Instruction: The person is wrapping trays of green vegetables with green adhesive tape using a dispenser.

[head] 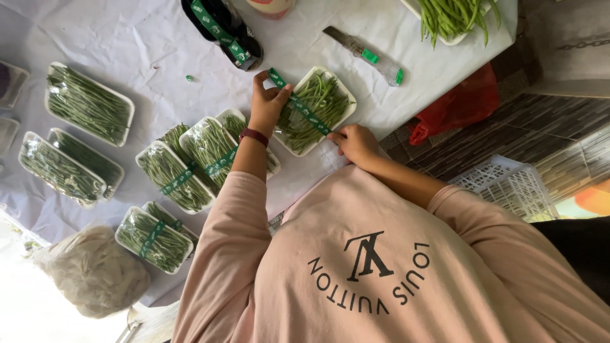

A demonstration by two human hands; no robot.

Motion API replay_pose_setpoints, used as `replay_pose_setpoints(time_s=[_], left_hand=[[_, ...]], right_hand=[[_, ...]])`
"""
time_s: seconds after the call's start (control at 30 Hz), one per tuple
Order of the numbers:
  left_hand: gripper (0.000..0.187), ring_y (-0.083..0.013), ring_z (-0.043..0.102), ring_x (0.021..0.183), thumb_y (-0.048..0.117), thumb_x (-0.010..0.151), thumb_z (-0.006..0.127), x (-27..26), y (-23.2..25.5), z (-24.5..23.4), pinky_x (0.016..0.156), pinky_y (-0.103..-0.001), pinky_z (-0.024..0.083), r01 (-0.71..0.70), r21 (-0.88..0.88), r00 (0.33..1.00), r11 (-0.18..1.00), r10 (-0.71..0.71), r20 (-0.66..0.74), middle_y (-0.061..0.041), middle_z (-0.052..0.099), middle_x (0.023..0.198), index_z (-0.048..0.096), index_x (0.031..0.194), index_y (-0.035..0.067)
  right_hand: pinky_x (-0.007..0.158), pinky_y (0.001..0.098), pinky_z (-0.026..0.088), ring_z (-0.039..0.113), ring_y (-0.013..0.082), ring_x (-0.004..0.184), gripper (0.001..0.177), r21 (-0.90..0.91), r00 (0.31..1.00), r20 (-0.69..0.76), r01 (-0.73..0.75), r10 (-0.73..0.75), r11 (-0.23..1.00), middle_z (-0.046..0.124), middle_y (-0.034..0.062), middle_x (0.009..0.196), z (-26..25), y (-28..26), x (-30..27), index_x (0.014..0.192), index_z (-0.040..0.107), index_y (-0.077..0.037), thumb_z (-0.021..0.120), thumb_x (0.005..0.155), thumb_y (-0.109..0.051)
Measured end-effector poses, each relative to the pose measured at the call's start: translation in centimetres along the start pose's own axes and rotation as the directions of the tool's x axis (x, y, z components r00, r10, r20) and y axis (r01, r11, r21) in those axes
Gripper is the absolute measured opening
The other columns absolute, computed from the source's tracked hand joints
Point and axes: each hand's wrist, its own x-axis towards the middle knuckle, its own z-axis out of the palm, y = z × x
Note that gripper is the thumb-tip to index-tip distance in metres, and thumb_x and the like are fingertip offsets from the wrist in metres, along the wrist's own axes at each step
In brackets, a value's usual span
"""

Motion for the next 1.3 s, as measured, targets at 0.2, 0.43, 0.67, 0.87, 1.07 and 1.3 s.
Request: replay_pose_setpoints(time_s=[0.2,0.43,0.67,0.87,1.07,1.3], left_hand=[[0.052,-0.0113,0.072,0.090,0.022,0.098,0.076,-0.5,-0.5,-0.3,0.083,-0.024,0.057,0.041,-0.230,0.999,0.972,-0.033,0.037,0.002,0.072,0.087,0.042,0.136,0.013],[0.039,-0.0202,0.074,0.095,0.011,0.098,0.067,-4.8,1.3,2.0,0.086,-0.036,0.061,0.173,-0.539,0.984,0.825,-0.172,0.052,-0.008,0.071,0.101,0.049,0.133,0.007],[0.037,-0.0267,0.078,0.086,0.019,0.097,0.074,-4.4,0.2,3.2,0.076,-0.038,0.065,0.169,-0.739,0.983,0.652,-0.061,0.171,-0.014,0.075,0.096,0.057,0.126,0.004],[0.040,-0.0319,0.077,0.093,0.020,0.097,0.074,-8.0,5.2,4.5,0.078,-0.044,0.065,0.164,-0.841,0.963,0.516,0.101,0.250,-0.018,0.075,0.103,0.058,0.128,0.001],[0.046,-0.0323,0.077,0.093,0.017,0.097,0.074,-9.5,6.8,4.7,0.078,-0.046,0.066,0.106,-0.877,0.957,0.469,0.192,0.218,-0.019,0.074,0.107,0.053,0.134,0.001],[0.044,-0.0243,0.077,0.085,0.015,0.099,0.073,-13.8,12.8,3.7,0.076,-0.037,0.065,-0.021,-0.851,0.941,0.525,0.298,0.161,-0.012,0.076,0.096,0.051,0.135,0.005]], right_hand=[[0.059,0.0426,0.054,0.070,0.0346,0.060,0.045,0.003,0.951,-0.159,0.270,-0.266,0.963,0.065,0.0084,0.057,1.1,3.0,0.6,0.075,0.067,-0.007,0.064,0.103,-0.042],[0.055,0.0335,0.050,0.060,0.0253,0.055,0.027,-0.059,0.613,-0.374,0.733,-0.696,0.677,0.062,0.0076,0.061,-6.2,3.2,-5.9,0.085,0.071,-0.010,0.071,0.104,-0.029],[0.052,0.0298,0.048,0.061,0.0145,0.057,0.013,0.016,0.698,-0.188,0.705,-0.690,0.709,0.060,0.0078,0.057,-12.6,-1.5,-11.6,0.088,0.073,-0.006,0.074,0.097,-0.014],[0.064,0.0381,0.055,0.070,0.0204,0.072,0.011,0.076,0.711,-0.054,0.703,-0.701,0.707,0.073,0.0159,0.073,-14.8,-4.4,-12.9,0.096,0.075,0.000,0.078,0.092,-0.010],[0.073,0.0369,0.058,0.075,0.0202,0.082,0.011,0.039,0.610,-0.086,0.792,-0.787,0.610,0.078,0.0099,0.082,-16.1,-3.6,-11.8,0.096,0.081,-0.005,0.085,0.087,-0.011],[0.091,0.0458,0.054,0.068,0.0279,0.107,0.055,0.403,0.685,0.063,0.648,-0.726,0.646,0.070,0.0144,0.113,-20.0,-5.3,-9.3,0.121,0.065,-0.004,0.066,0.083,-0.043]])
